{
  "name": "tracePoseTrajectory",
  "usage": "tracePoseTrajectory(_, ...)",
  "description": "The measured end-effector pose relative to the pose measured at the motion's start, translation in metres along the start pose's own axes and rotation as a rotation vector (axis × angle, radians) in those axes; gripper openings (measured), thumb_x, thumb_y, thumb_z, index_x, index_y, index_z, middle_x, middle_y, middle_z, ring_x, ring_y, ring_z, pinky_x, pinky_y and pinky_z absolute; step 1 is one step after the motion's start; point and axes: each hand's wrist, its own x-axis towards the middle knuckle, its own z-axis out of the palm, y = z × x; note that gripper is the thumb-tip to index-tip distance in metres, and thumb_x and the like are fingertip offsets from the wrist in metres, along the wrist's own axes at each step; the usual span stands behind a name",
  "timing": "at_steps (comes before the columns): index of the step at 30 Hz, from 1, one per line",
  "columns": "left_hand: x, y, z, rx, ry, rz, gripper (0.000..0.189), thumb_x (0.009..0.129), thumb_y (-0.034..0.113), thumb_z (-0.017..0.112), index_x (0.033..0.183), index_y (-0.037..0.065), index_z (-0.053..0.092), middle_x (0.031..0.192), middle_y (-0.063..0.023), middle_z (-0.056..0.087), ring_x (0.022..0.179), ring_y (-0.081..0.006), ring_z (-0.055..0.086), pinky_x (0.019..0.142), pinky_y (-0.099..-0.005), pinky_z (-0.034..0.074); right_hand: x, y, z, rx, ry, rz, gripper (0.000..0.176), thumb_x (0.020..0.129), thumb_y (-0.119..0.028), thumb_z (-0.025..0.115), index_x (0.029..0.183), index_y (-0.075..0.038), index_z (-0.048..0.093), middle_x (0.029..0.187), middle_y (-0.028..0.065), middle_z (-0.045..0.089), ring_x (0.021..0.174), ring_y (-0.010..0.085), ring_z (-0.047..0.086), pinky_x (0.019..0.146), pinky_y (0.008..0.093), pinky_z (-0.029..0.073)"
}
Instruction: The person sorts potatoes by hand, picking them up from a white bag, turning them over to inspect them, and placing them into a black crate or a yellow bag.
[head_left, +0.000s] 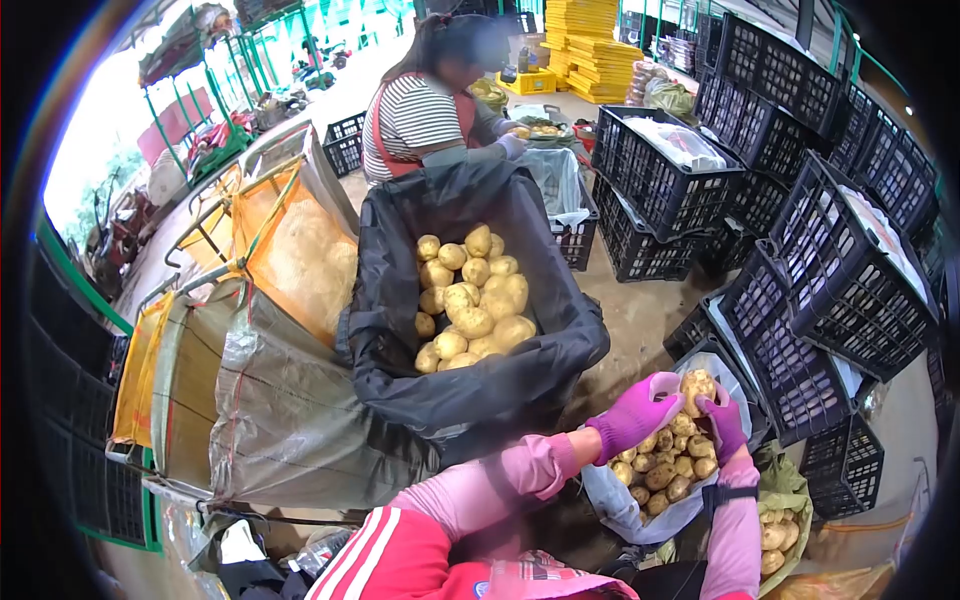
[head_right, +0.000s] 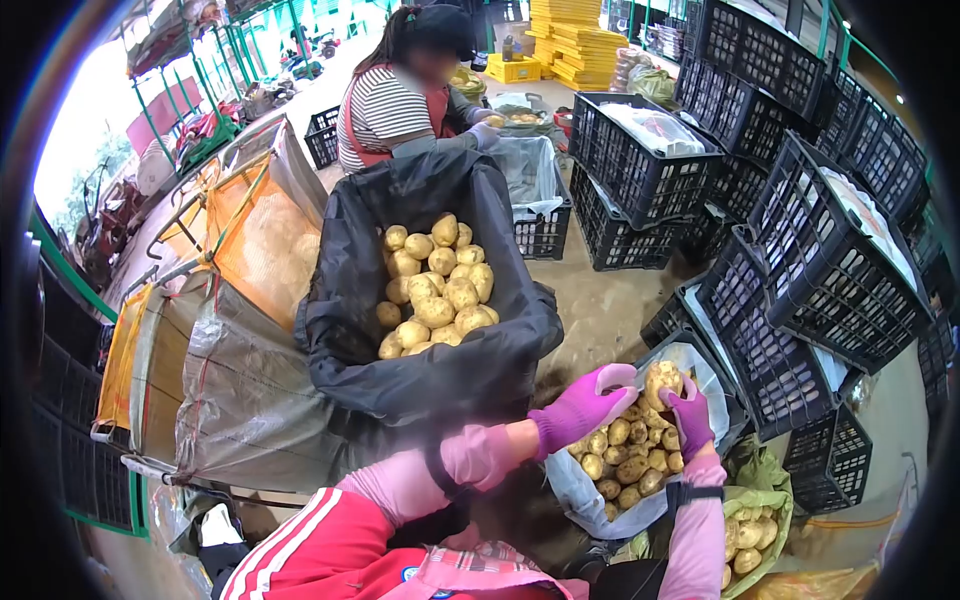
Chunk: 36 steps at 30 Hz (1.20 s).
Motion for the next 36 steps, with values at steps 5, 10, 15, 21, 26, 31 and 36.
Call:
tracePoseTrajectory(5, -0.008, 0.000, 0.006, 0.210, 0.074, 0.020, 0.074, 0.096, 0.032, 0.066, 0.150, -0.002, 0.028, 0.136, -0.0179, 0.052, 0.120, -0.0221, 0.055, 0.103, -0.0349, 0.046, -0.078, -0.066, 0.068, 0.034, -0.021, -0.078, 0.065, 0.089, -0.027, 0.068, 0.143, 0.001, 0.044, 0.125, 0.0104, 0.060, 0.106, 0.0177, 0.063, 0.082, 0.0288, 0.054)
tracePoseTrajectory(10, -0.007, 0.020, -0.001, -0.050, -0.059, -0.272, 0.071, 0.096, 0.035, 0.065, 0.149, 0.002, 0.030, 0.133, -0.0142, 0.053, 0.115, -0.0215, 0.058, 0.091, -0.0339, 0.054, -0.085, -0.070, 0.079, -0.178, -0.063, -0.252, 0.067, 0.086, -0.015, 0.067, 0.144, 0.005, 0.040, 0.135, 0.0143, 0.055, 0.122, 0.0215, 0.054, 0.102, 0.0317, 0.044)
tracePoseTrajectory(15, -0.004, 0.030, 0.004, -0.173, 0.051, -0.221, 0.057, 0.100, 0.036, 0.057, 0.144, 0.006, 0.039, 0.129, -0.0111, 0.055, 0.114, -0.0218, 0.059, 0.085, -0.0360, 0.057, -0.083, -0.067, 0.083, -0.284, -0.005, -0.367, 0.072, 0.085, -0.017, 0.069, 0.146, 0.005, 0.037, 0.139, 0.0174, 0.050, 0.128, 0.0238, 0.050, 0.109, 0.0340, 0.039)
tracePoseTrajectory(21, 0.017, -0.017, -0.013, 0.257, -0.016, 0.130, 0.069, 0.090, 0.028, 0.070, 0.144, 0.002, 0.037, 0.134, -0.0189, 0.052, 0.118, -0.0323, 0.057, 0.098, -0.0399, 0.049, -0.084, -0.062, 0.085, -0.217, 0.036, -0.333, 0.076, 0.084, -0.019, 0.072, 0.147, 0.004, 0.035, 0.139, 0.0170, 0.051, 0.128, 0.0247, 0.051, 0.108, 0.0353, 0.040)
tracePoseTrajectory(26, 0.015, -0.036, -0.013, 0.819, -0.067, 0.385, 0.097, 0.069, 0.032, 0.086, 0.145, -0.002, 0.034, 0.138, -0.0241, 0.048, 0.125, -0.0404, 0.050, 0.107, -0.0428, 0.042, -0.091, -0.058, 0.087, -0.563, 0.113, -0.511, 0.074, 0.078, -0.012, 0.075, 0.144, 0.001, 0.042, 0.134, 0.0172, 0.056, 0.125, 0.0282, 0.055, 0.105, 0.0371, 0.044)
tracePoseTrajectory(31, 0.005, -0.005, -0.024, 0.791, -0.072, 0.311, 0.091, 0.066, 0.026, 0.089, 0.137, -0.004, 0.040, 0.125, -0.0250, 0.056, 0.120, -0.0399, 0.055, 0.102, -0.0444, 0.045, -0.092, -0.056, 0.092, -0.710, 0.137, -0.618, 0.072, 0.076, -0.010, 0.076, 0.141, 0.000, 0.047, 0.132, 0.0181, 0.059, 0.122, 0.0303, 0.057, 0.103, 0.0381, 0.045)
tracePoseTrajectory(36, -0.001, -0.004, -0.021, 0.680, 0.058, 0.352, 0.072, 0.073, 0.024, 0.086, 0.128, -0.002, 0.048, 0.112, -0.0216, 0.063, 0.105, -0.0373, 0.064, 0.089, -0.0413, 0.052, -0.090, -0.065, 0.095, -0.137, 0.089, -0.457, 0.064, 0.079, -0.005, 0.075, 0.138, 0.003, 0.050, 0.133, 0.0150, 0.058, 0.124, 0.0250, 0.055, 0.105, 0.0350, 0.043)
